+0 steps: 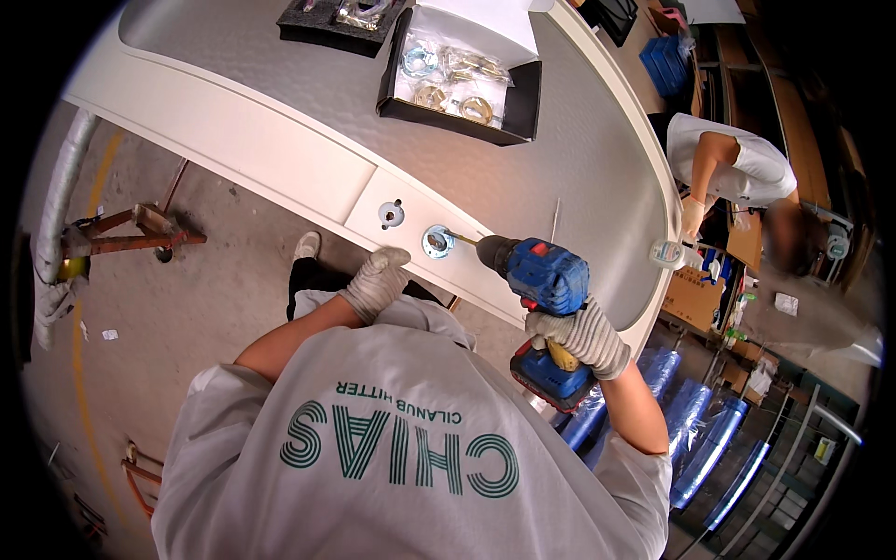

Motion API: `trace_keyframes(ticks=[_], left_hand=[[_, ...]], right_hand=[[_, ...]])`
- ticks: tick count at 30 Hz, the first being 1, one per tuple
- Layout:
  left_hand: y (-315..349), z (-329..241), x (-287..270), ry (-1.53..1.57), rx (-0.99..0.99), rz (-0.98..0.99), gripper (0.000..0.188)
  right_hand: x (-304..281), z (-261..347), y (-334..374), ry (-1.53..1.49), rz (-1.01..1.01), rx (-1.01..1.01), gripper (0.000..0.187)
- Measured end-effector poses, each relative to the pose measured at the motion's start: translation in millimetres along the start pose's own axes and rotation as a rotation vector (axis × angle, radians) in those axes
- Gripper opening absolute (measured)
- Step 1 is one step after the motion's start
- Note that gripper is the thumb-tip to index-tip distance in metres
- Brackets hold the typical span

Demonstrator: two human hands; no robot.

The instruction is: The person assembles a metal escutcheon plate with a screw and installs it into a pre-drilled hole on a white cabinet door. They use a cordless drill to secure the hardware in place.

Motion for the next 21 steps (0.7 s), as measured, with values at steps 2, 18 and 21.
trace_keyframes(ticks=[2,18,21], left_hand=[[1,0,1,-0.028,0.024,-0.064,0.021],[-1,-5,31,-0.029,0.1,-0.28,0.029],[0,-2,42,-0.118,0.113,-0.331,0.03]], right_hand=[[-3,-9,-2,-0.081,-0.001,-0.003,0.027],[-57,-54,12,-0.257,-0.534,-0.627,0.037],[-70,-93,-8,-0.303,-0.478,-0.634,0.042]])
Point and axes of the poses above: each hand's wrist, its own y-axis away from the middle knuckle, its own x-axis out of the palm, z = x × y, the point moved 3 cm from there along -y, towards the middle knuckle, and after that the axes turned 6 degrees about x, right-handed, at the moved point
